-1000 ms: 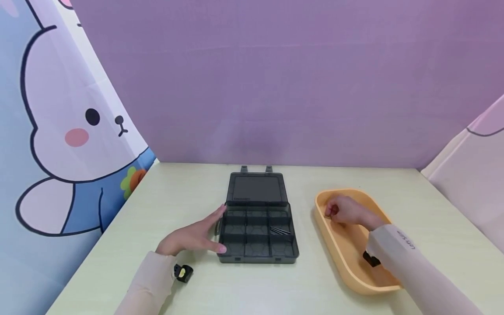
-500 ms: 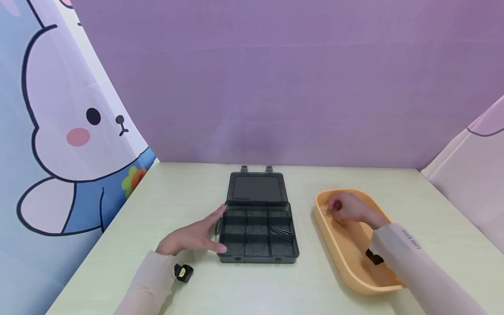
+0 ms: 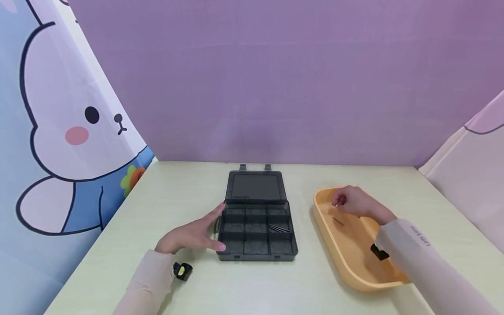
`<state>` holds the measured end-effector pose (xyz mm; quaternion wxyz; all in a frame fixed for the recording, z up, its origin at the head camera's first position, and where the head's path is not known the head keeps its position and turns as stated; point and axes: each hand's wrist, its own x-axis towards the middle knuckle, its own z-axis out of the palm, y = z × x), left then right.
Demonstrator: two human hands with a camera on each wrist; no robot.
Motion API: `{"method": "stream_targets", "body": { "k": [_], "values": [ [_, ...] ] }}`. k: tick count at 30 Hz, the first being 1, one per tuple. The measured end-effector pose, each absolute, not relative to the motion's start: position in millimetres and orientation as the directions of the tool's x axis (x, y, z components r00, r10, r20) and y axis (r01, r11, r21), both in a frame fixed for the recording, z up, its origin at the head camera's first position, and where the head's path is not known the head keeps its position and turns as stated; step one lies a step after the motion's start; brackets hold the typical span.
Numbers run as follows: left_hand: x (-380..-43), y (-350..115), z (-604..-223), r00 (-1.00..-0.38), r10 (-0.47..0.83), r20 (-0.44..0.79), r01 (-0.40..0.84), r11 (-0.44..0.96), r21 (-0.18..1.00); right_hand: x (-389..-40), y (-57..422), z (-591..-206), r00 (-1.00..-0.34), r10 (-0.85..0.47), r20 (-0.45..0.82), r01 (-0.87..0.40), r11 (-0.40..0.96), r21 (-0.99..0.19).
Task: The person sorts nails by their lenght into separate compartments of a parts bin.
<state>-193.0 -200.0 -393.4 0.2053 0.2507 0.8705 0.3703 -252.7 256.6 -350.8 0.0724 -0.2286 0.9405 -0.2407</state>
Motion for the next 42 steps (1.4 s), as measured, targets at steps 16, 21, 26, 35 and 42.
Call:
{"method": "stream_targets", "body": {
  "k": [16,21,26,35,42],
  "values": [
    [-192,-206,-392,-0.79,0.591,-0.162,0.296,0.598,0.745,-248,246,-328,-0.861,-0.508,0.031,-0.458,0.748,-0.48],
    [-191,-207,-392,-0.789,0.593,-0.161,0.299,0.6,0.743,-244,236,-318,-0.854,-0.517,0.058,-0.475,0.73,-0.492],
    [-192,-208,-391,-0.784,0.599,-0.161,0.3,0.594,0.747,-237,222,-308,-0.854,-0.516,0.071,-0.476,0.717,-0.509],
    [-189,-211,-391,-0.784,0.6,-0.161,0.298,0.591,0.75,-231,195,-306,-0.856,-0.512,0.066,-0.465,0.709,-0.53],
    [-189,-212,-390,-0.785,0.597,-0.163,0.287,0.585,0.758,-227,174,-306,-0.848,-0.528,0.053,-0.473,0.707,-0.526]
  ]
}}
